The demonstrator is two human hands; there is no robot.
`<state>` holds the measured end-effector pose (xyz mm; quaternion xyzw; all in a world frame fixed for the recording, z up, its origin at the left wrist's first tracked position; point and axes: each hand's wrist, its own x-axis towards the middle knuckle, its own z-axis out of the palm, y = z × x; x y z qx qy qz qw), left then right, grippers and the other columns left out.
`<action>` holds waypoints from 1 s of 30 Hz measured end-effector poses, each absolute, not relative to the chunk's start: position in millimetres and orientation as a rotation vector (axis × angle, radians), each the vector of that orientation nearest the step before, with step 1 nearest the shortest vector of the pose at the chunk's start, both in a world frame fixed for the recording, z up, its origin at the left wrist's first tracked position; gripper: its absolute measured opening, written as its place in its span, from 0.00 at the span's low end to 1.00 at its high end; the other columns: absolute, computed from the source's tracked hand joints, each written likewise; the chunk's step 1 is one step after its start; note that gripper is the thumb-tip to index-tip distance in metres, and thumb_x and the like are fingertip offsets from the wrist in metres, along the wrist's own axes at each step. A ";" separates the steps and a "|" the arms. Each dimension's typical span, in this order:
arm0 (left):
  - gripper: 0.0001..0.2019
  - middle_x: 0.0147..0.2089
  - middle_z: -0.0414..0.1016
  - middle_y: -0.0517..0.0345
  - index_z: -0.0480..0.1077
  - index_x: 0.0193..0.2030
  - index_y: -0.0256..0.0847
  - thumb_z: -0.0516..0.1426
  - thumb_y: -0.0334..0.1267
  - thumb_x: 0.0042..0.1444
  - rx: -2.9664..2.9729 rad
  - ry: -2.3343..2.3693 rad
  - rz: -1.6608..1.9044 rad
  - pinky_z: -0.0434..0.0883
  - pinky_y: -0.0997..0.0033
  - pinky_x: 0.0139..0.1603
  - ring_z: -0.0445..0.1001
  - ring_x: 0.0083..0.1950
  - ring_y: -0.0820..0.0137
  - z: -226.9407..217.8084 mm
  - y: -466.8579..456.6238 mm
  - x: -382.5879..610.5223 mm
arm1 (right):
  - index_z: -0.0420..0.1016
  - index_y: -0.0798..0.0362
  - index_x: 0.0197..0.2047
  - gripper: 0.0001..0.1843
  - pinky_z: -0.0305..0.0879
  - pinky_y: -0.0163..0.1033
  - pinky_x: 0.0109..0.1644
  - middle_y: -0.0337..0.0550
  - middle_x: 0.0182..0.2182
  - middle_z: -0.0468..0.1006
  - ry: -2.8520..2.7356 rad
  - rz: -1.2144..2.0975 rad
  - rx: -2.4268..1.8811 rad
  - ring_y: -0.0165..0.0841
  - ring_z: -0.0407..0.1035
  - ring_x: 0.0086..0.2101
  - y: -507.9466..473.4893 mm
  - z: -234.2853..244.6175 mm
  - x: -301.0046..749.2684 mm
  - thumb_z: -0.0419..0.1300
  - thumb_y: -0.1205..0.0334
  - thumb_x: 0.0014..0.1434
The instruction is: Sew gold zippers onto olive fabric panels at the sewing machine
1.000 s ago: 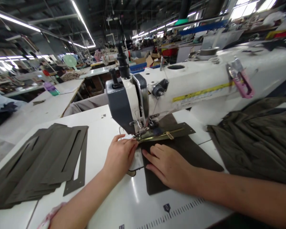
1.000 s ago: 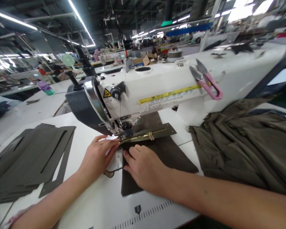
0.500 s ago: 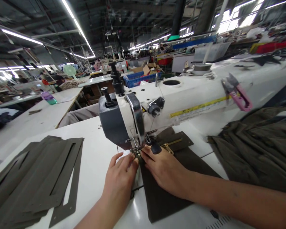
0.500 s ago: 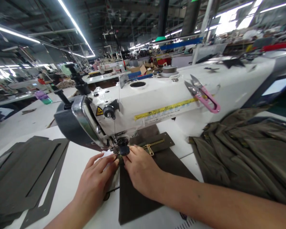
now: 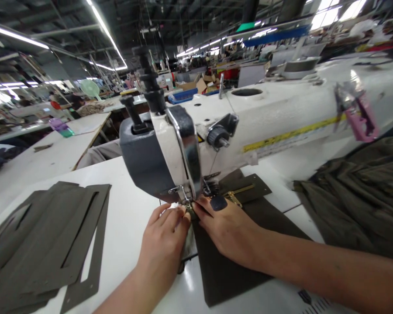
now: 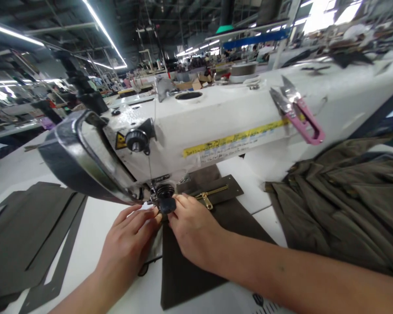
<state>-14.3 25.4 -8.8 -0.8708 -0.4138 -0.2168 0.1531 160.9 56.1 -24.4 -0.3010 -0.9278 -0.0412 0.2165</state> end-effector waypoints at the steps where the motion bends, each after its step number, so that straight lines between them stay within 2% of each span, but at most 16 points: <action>1: 0.14 0.39 0.74 0.51 0.70 0.36 0.37 0.45 0.28 0.63 -2.494 -1.187 -0.620 0.69 0.56 0.48 0.73 0.41 0.65 -9.1 26.2 -14.4 | 0.71 0.62 0.43 0.14 0.62 0.46 0.50 0.55 0.43 0.70 -2.561 -0.121 -0.837 0.42 0.63 0.45 56.3 -23.4 160.6 0.51 0.74 0.55; 5: 0.13 0.39 0.74 0.49 0.70 0.36 0.36 0.45 0.28 0.62 -2.493 -1.177 -0.633 0.69 0.57 0.47 0.73 0.41 0.64 -11.6 29.1 -15.2 | 0.72 0.61 0.41 0.12 0.64 0.45 0.46 0.55 0.40 0.72 -2.500 -0.143 -0.861 0.41 0.65 0.40 57.7 -18.9 159.2 0.51 0.75 0.55; 11: 0.12 0.37 0.73 0.50 0.69 0.35 0.36 0.45 0.27 0.62 -2.491 -1.216 -0.669 0.70 0.58 0.46 0.73 0.39 0.65 -13.8 31.7 -14.8 | 0.72 0.60 0.39 0.12 0.64 0.43 0.42 0.50 0.34 0.72 -2.458 -0.052 -0.825 0.39 0.64 0.35 62.3 -16.9 158.8 0.51 0.76 0.54; 17: 0.11 0.38 0.73 0.50 0.68 0.33 0.36 0.47 0.26 0.61 -2.490 -1.219 -0.698 0.70 0.58 0.44 0.72 0.38 0.65 -14.7 33.8 -15.3 | 0.72 0.61 0.37 0.13 0.64 0.42 0.42 0.50 0.32 0.71 -2.416 -0.044 -0.776 0.38 0.64 0.35 63.3 -17.4 158.3 0.48 0.77 0.55; 23: 0.10 0.38 0.74 0.50 0.68 0.33 0.35 0.48 0.26 0.61 -2.479 -1.232 -0.737 0.70 0.58 0.45 0.72 0.39 0.64 -19.0 33.9 -17.1 | 0.70 0.60 0.42 0.15 0.63 0.43 0.44 0.51 0.37 0.72 -2.370 0.042 -0.775 0.38 0.65 0.38 63.4 -17.6 156.6 0.46 0.77 0.56; 30: 0.10 0.35 0.73 0.52 0.68 0.33 0.35 0.47 0.27 0.62 -2.445 -1.196 -0.777 0.71 0.59 0.41 0.73 0.36 0.65 -21.6 37.0 -17.9 | 0.70 0.59 0.40 0.14 0.63 0.44 0.44 0.52 0.39 0.72 -2.387 0.093 -0.764 0.39 0.65 0.38 64.2 -19.3 157.0 0.46 0.76 0.57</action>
